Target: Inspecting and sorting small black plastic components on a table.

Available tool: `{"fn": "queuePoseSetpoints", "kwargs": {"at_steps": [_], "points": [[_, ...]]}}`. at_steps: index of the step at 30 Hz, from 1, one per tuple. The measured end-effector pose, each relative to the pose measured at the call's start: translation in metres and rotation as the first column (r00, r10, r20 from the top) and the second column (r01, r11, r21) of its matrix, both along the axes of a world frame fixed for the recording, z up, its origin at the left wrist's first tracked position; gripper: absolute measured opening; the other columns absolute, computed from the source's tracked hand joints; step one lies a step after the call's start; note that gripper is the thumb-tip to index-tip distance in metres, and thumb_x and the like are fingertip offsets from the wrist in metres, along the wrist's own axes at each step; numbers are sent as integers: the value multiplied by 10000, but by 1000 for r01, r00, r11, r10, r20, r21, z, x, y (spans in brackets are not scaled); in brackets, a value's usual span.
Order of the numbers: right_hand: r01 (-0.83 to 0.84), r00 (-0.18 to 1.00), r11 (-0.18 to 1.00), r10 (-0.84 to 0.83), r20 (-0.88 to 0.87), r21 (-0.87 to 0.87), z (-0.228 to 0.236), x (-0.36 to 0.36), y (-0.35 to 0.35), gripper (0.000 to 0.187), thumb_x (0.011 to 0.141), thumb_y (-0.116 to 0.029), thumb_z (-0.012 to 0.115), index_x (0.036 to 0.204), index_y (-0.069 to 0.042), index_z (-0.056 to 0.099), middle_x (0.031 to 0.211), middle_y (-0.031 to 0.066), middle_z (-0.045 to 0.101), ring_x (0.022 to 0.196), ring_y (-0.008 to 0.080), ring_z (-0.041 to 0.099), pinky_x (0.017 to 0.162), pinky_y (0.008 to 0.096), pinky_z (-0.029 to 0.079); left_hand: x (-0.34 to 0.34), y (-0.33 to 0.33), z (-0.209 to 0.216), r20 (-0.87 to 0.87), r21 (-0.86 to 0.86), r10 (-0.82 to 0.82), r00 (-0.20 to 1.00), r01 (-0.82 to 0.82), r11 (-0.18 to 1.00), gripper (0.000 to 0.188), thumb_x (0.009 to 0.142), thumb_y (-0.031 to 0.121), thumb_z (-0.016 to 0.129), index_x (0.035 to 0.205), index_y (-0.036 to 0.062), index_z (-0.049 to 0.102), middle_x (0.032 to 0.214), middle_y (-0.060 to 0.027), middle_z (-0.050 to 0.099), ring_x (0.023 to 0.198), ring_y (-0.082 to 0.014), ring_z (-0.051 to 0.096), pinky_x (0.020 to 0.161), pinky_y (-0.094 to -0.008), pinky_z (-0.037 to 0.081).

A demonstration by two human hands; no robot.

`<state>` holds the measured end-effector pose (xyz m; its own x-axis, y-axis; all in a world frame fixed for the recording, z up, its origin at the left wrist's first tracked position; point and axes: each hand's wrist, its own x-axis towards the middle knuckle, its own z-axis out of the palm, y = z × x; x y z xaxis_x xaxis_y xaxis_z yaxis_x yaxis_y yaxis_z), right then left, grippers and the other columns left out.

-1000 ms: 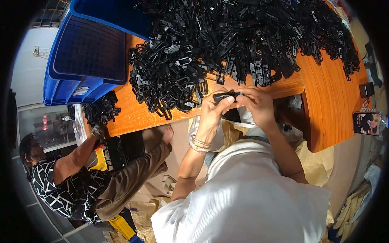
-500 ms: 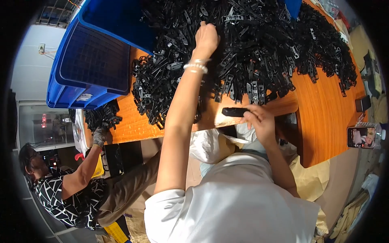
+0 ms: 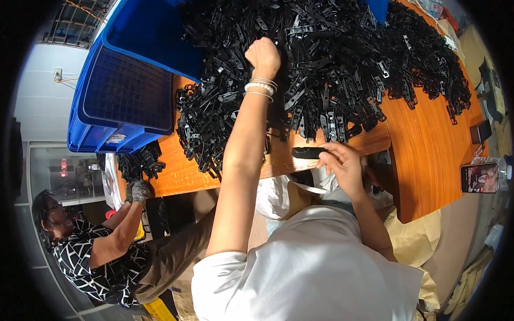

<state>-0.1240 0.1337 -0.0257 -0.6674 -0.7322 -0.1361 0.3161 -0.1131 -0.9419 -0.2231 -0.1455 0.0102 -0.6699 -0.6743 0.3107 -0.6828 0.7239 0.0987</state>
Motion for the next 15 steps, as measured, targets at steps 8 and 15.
{"fn": "queuePoseSetpoints", "kwargs": {"at_steps": [8,15], "points": [[29,1000,999,-29,-12,-17,-1,7,7,163,813,-36,503,948,55,519,738,74,569,611,102,548,477,185,387,9,4,13,-357,297,190,915,-82,951,153,643,144,621,652,-8,622,689,-164,615,683,-297,607,631,-358,479],[65,998,998,-65,-7,-6,1,-1,-4,175,808,-47,508,954,48,530,695,82,575,540,69,483,497,169,374,71,-3,20,-734,668,368,571,707,233,74,754,9,506,779,-59,519,616,-83,549,459,-142,516,366,-202,335]]}}
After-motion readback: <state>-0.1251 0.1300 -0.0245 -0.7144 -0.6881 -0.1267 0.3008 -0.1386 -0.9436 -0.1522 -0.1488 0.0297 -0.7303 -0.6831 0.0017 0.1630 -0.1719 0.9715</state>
